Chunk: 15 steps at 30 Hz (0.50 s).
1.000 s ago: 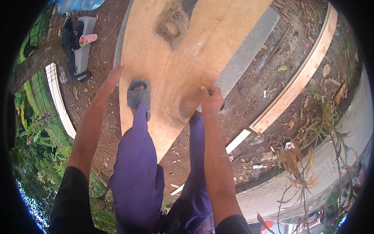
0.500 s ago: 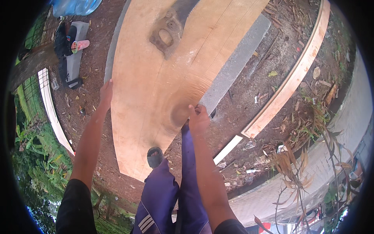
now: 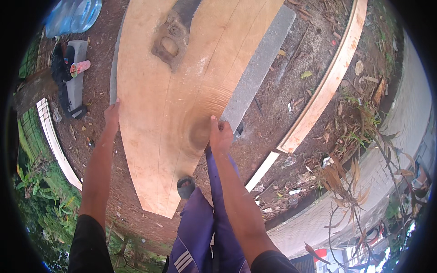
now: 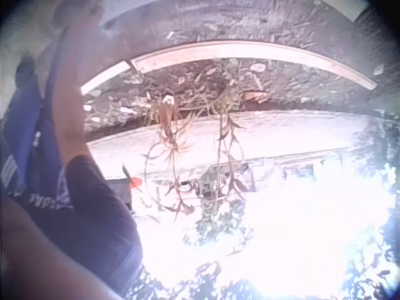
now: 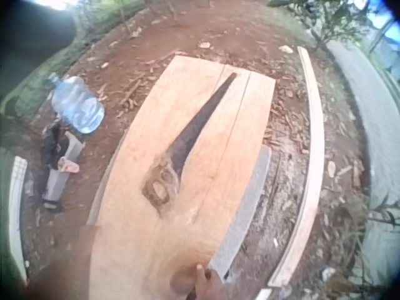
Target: The person uses a hand saw to cut a plank of wood placed on a concrete block. They hold the wood steady with their left hand and saw along a marked line with their right hand, then briefly reposition the plank and continue sawing.
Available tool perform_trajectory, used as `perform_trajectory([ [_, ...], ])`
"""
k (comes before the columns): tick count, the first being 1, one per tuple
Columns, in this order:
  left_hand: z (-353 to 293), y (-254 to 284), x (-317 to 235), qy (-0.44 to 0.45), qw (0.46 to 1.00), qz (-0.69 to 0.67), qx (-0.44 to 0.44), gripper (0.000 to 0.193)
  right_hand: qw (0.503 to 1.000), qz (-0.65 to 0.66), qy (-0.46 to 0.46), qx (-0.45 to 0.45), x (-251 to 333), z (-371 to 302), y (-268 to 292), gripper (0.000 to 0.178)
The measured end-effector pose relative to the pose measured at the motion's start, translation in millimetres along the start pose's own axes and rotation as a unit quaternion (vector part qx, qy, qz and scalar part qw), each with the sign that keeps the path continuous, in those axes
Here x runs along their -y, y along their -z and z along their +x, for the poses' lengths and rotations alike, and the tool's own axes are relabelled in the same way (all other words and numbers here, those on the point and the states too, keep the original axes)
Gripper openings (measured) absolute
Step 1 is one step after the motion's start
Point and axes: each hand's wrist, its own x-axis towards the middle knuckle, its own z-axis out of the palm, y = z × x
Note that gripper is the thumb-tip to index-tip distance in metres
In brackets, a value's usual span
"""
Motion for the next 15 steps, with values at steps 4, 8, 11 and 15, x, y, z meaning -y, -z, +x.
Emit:
perform_trajectory([
  [4, -17.3, -0.8, -41.6, 0.002, 0.996, -0.081, 0.032, 0.051, 0.999, 0.034, 0.008, -0.016, 7.9, 7.1, 9.6, 0.051],
  [8, 5.3, 21.4, -77.7, -0.009, 1.000, -0.017, 0.013, 0.054, 0.996, 0.086, 0.034, 0.000, 44.9, 24.8, 18.3, 0.052],
  [11, 12.3, 24.3, -129.4, -0.017, 1.000, -0.001, 0.008, 0.058, 0.990, 0.116, 0.079, -0.018, 82.1, 43.5, 29.4, 0.053],
  [15, 4.2, 17.8, -210.9, -0.084, 0.993, -0.085, 0.007, 0.052, 0.981, 0.118, 0.141, -0.063, 143.9, 67.5, 56.1, 0.056],
])
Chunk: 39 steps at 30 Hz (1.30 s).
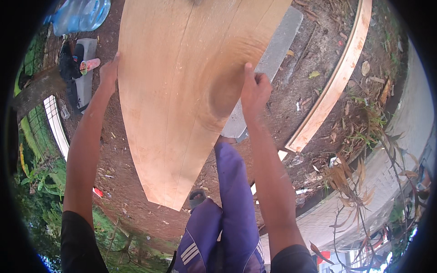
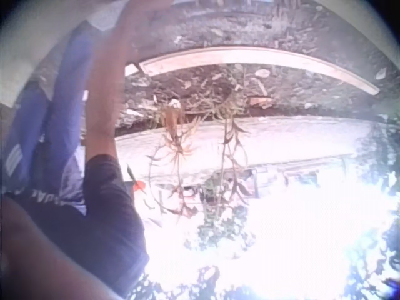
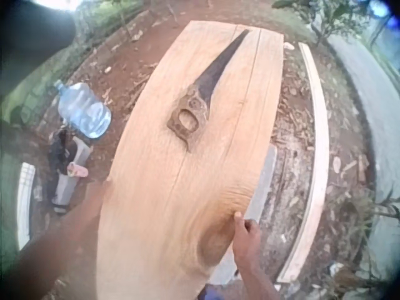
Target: The person uses a hand saw to cut a plank of wood placed on a concrete block. They hold the wood steady with their left hand and saw along a marked line with their right hand, then briefly reposition the plank and continue sawing.
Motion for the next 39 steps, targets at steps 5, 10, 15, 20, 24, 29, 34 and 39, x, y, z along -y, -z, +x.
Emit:
perform_trajectory([
  [5, 36.1, -16.4, -78.1, -0.047, 0.998, 0.044, 0.004, 0.057, 0.998, 0.008, 0.062, -0.017, 42.4, 74.7, 3.7, 0.061],
  [10, 81.6, -47.8, -126.8, -0.034, 0.999, 0.013, 0.023, 0.070, 0.996, -0.008, 0.069, -0.046, 80.0, 130.3, -0.5, 0.062],
  [15, 123.2, -81.5, -133.1, -0.047, 0.998, -0.037, 0.036, 0.066, 0.988, -0.047, 0.110, -0.096, 103.6, 162.3, -5.6, 0.065],
  [20, 126.1, -112.3, -141.0, -0.061, 0.995, -0.024, 0.077, 0.061, 0.989, -0.087, 0.095, -0.072, 72.2, 216.2, -17.6, 0.074],
  [24, 129.3, -105.5, -129.0, -0.080, 0.994, 0.013, 0.080, 0.057, 0.996, -0.048, 0.063, -0.038, 58.3, 221.4, -28.1, 0.067],
  [29, 145.3, -100.3, -127.1, -0.132, 0.981, 0.049, 0.135, 0.062, 0.996, -0.008, 0.083, 0.042, 53.0, 223.0, -29.0, 0.052],
  [34, 119.5, -104.4, -94.4, -0.508, 0.758, 0.408, -0.024, 0.071, 0.990, 0.007, 0.098, 0.097, 37.3, 214.5, -14.7, 0.045],
  [39, 75.0, -141.6, -80.0, -0.279, 0.829, 0.467, 0.133, 0.074, 0.988, -0.066, 0.133, 0.051, 11.1, 169.7, 4.4, 0.037],
])
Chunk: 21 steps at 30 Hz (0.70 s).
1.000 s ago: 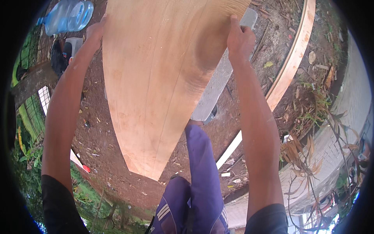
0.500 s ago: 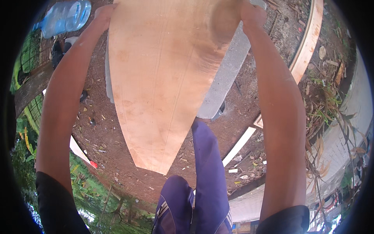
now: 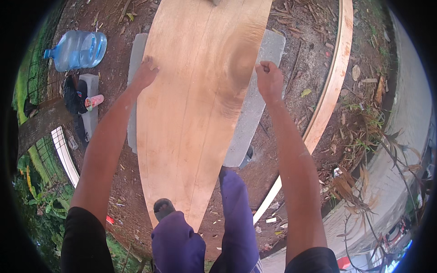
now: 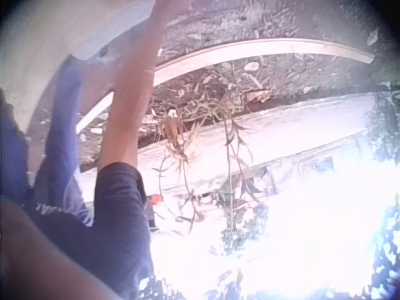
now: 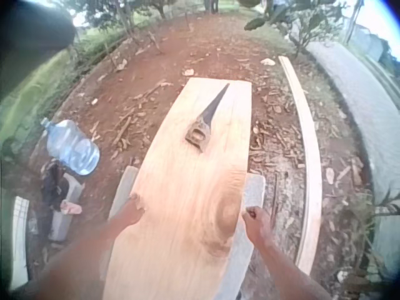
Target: The person uses a hand saw to cut a plank of wood placed on a concrete block. They hold the wood steady with their left hand and saw along a marked line with their right hand, then briefly reposition the plank and continue sawing.
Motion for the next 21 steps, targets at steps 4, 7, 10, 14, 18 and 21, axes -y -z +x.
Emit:
perform_trajectory([
  [4, 11.9, 13.7, -2.4, -0.003, 0.999, 0.013, 0.038, 0.077, 1.000, -0.001, 0.000, 0.003, 21.5, -50.2, -4.4, 0.031],
  [7, 31.3, 24.5, -7.5, -0.004, 0.995, -0.020, 0.096, 0.080, 1.000, 0.001, 0.015, 0.010, 39.0, -57.9, -20.3, 0.031],
  [10, 27.7, 29.8, -18.1, -0.010, 0.989, -0.052, 0.140, 0.083, 0.999, -0.009, 0.042, -0.013, 62.2, -43.3, -48.1, 0.034],
  [14, 24.5, 19.1, 92.6, -0.126, 0.980, 0.069, 0.134, 0.082, 0.990, -0.009, 0.139, -0.011, 162.8, 6.2, -104.6, 0.043],
  [18, -2.4, 50.9, 27.6, -0.115, 0.978, -0.057, 0.164, 0.078, 0.957, -0.134, 0.235, -0.107, 182.3, 116.8, -128.0, 0.048],
  [21, -4.8, 65.5, 40.4, -0.146, 0.972, -0.055, 0.174, 0.077, 0.941, -0.223, 0.234, -0.100, 206.6, 170.1, -172.4, 0.044],
])
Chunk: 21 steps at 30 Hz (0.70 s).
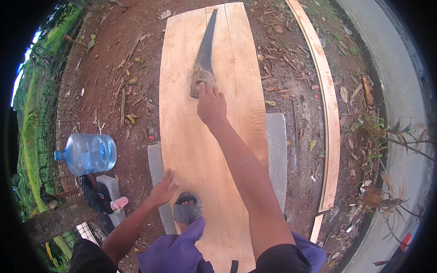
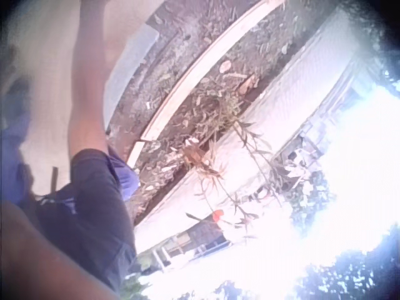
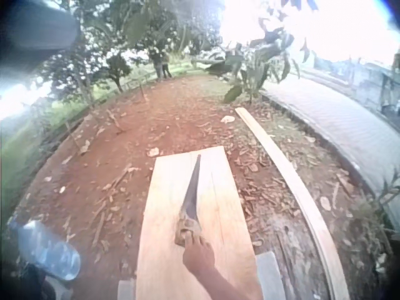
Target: The person uses a hand saw to cut a plank of wood placed on a concrete block. They hold the wood steady with their left hand and saw along a marked line with their right hand, then briefly reposition the plank and continue sawing.
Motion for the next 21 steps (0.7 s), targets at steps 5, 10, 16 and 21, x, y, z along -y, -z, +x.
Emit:
perform_trajectory([
  [5, 9.8, 23.6, -44.5, -0.056, 0.994, 0.085, -0.026, 0.078, 0.984, -0.159, -0.057, 0.061, -18.7, 59.3, -36.9, 0.048],
  [10, 44.9, 68.7, -50.8, -0.080, 0.985, 0.039, -0.149, 0.060, 0.996, -0.003, -0.087, -0.016, 47.9, 8.6, 33.2, 0.052],
  [16, 116.8, 78.6, -91.5, -0.206, 0.932, -0.058, -0.292, 0.048, 0.878, 0.309, -0.360, -0.058, 60.0, -116.3, 121.3, 0.047],
  [21, 154.3, 58.0, -96.3, -0.230, 0.912, -0.033, -0.337, 0.052, 0.790, 0.422, -0.413, -0.165, 80.1, -218.7, 119.3, 0.025],
])
